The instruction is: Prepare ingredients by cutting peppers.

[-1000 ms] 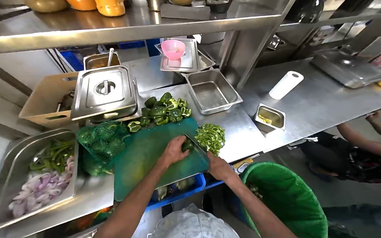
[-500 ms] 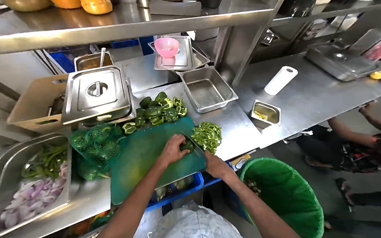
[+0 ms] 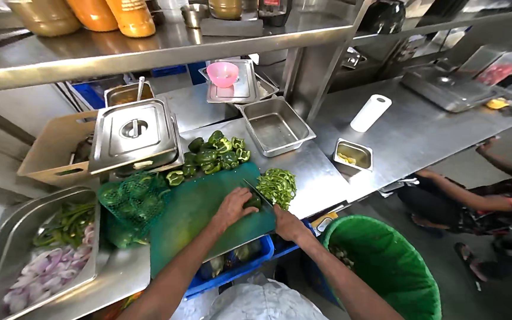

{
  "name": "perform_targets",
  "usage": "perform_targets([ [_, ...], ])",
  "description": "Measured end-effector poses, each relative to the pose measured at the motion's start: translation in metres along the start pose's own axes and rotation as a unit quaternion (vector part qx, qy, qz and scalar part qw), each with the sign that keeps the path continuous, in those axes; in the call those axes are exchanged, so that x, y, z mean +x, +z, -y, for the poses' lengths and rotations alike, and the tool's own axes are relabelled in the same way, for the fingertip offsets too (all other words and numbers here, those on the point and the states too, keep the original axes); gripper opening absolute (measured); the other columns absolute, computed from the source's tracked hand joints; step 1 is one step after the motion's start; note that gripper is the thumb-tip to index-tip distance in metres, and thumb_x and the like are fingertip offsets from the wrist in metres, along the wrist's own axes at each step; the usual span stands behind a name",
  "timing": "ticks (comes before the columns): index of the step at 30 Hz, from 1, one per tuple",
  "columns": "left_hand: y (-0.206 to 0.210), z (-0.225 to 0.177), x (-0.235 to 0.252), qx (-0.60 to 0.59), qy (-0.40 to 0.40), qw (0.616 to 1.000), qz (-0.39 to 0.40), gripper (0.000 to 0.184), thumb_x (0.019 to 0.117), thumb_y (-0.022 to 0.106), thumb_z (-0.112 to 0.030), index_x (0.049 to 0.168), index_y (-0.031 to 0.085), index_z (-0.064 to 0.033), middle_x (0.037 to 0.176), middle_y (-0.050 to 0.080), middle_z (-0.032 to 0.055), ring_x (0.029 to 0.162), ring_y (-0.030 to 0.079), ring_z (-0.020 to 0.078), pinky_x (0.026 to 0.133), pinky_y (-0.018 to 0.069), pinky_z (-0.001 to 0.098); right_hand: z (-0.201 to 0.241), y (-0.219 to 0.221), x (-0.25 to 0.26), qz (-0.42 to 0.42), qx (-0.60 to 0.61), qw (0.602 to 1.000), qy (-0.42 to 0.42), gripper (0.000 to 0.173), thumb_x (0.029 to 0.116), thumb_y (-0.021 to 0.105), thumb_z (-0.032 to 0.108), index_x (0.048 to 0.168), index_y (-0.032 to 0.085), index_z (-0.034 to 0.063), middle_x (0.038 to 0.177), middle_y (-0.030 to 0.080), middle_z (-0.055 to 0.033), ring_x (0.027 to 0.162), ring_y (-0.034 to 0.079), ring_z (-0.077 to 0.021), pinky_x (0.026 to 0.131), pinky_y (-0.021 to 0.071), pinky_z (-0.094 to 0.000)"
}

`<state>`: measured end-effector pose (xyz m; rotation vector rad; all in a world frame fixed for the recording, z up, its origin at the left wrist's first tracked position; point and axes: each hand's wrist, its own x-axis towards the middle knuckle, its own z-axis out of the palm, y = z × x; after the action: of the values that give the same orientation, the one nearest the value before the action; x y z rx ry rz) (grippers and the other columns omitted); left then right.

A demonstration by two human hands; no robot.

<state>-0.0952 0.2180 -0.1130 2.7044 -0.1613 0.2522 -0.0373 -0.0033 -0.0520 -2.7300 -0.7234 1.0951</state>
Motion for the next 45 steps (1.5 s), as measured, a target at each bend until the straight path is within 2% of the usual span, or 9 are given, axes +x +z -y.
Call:
perform_targets([
  [4, 0.004, 0.0, -0.015, 0.002, 0.017, 1.0, 0.005, 0.045, 0.1027, 0.055, -0.049, 0.112, 0.074, -0.0091, 0.126, 0.068, 0.0064, 0.124, 0.061, 0.0206, 0.108, 0.0502, 0.0363, 0.001, 0.003, 0.002, -0.006, 0.005, 1.0, 0.0, 0.066, 0.0966, 0.057, 0.013, 0.157, 0.03, 0.0121, 0.124, 0.066, -0.0241, 0.112, 0.068, -0.0428, 0.091, 0.0557, -0.0613],
  [10, -0.015, 0.0, 0.005, -0.023, 0.008, 0.997, 0.073, 0.033, 0.0932, 0.074, -0.039, 0.106, 0.073, -0.0078, 0.117, 0.07, 0.0069, 0.116, 0.064, 0.0227, 0.105, 0.0517, 0.0404, 0.003, 0.002, -0.002, -0.008, -0.007, 1.0, 0.005, 0.059, 0.0961, 0.059, 0.011, 0.151, 0.037, 0.0131, 0.126, 0.065, -0.0232, 0.114, 0.067, -0.0424, 0.091, 0.0551, -0.0617],
  [15, -0.029, 0.005, 0.025, -0.04, 0.032, 0.988, 0.149, 0.037, 0.0898, 0.078, -0.039, 0.106, 0.071, -0.0065, 0.11, 0.068, 0.0085, 0.11, 0.064, 0.0244, 0.103, 0.0519, 0.0438, 0.01, -0.043, -0.042, -0.019, -0.059, 0.998, 0.015, 0.057, 0.0974, 0.06, 0.014, 0.151, 0.042, 0.0163, 0.119, 0.068, -0.0231, 0.109, 0.068, -0.0435, 0.089, 0.0549, -0.0631],
  [22, -0.026, 0.008, 0.026, -0.046, 0.054, 0.988, 0.137, 0.034, 0.0844, 0.085, -0.034, 0.099, 0.072, -0.0061, 0.104, 0.069, 0.0076, 0.104, 0.066, 0.0229, 0.098, 0.0547, 0.0427, 0.014, -0.011, 0.009, -0.02, -0.017, 1.0, 0.004, 0.054, 0.0965, 0.06, 0.013, 0.147, 0.042, 0.0175, 0.113, 0.069, -0.0215, 0.101, 0.071, -0.0426, 0.081, 0.0571, -0.0632],
  [27, -0.025, 0.011, 0.023, -0.053, 0.046, 0.99, 0.124, 0.034, 0.086, 0.083, -0.036, 0.1, 0.072, -0.0064, 0.107, 0.068, 0.0081, 0.106, 0.066, 0.0237, 0.099, 0.0544, 0.0427, 0.011, -0.059, -0.036, -0.004, -0.064, 0.998, 0.008, 0.048, 0.0972, 0.062, 0.017, 0.144, 0.049, 0.02, 0.112, 0.07, -0.0191, 0.102, 0.07, -0.0406, 0.081, 0.0561, -0.0624],
  [32, -0.022, 0.012, 0.022, -0.063, 0.064, 0.992, 0.09, 0.03, 0.0843, 0.085, -0.034, 0.094, 0.071, -0.0087, 0.105, 0.069, 0.0047, 0.103, 0.066, 0.0196, 0.096, 0.0558, 0.0393, 0.005, -0.016, 0.015, 0.004, -0.013, 1.0, -0.014, 0.051, 0.1001, 0.06, 0.019, 0.147, 0.042, 0.0186, 0.113, 0.069, -0.0219, 0.101, 0.07, -0.0432, 0.081, 0.0569, -0.0644],
  [37, -0.02, 0.014, 0.018, -0.07, 0.052, 0.992, 0.087, 0.031, 0.0862, 0.083, -0.036, 0.096, 0.073, -0.0083, 0.108, 0.069, 0.0059, 0.107, 0.065, 0.0212, 0.099, 0.0547, 0.0401, -0.004, -0.061, -0.026, 0.012, -0.056, 0.998, -0.009, 0.048, 0.0988, 0.063, 0.021, 0.145, 0.05, 0.0236, 0.112, 0.07, -0.0177, 0.102, 0.07, -0.0398, 0.082, 0.0555, -0.0629],
  [41, -0.018, 0.012, 0.017, -0.07, 0.052, 0.993, 0.083, 0.029, 0.0861, 0.083, -0.035, 0.094, 0.073, -0.0084, 0.11, 0.069, 0.006, 0.109, 0.065, 0.0212, 0.1, 0.0546, 0.0401, 0.001, -0.019, 0.013, 0.02, -0.017, 1.0, -0.014, 0.05, 0.1, 0.06, 0.018, 0.147, 0.042, 0.0195, 0.109, 0.069, -0.0213, 0.097, 0.071, -0.0422, 0.079, 0.0568, -0.0634],
  [45, -0.021, 0.01, 0.014, -0.079, 0.038, 0.993, 0.077, 0.03, 0.0861, 0.083, -0.035, 0.096, 0.073, -0.0082, 0.11, 0.069, 0.0061, 0.11, 0.065, 0.0214, 0.102, 0.0539, 0.0409, -0.006, -0.051, -0.004, 0.019, -0.032, 0.998, -0.044, 0.048, 0.1, 0.063, 0.021, 0.147, 0.05, 0.0218, 0.114, 0.07, -0.0199, 0.102, 0.069, -0.0419, 0.083, 0.0551, -0.0655],
])
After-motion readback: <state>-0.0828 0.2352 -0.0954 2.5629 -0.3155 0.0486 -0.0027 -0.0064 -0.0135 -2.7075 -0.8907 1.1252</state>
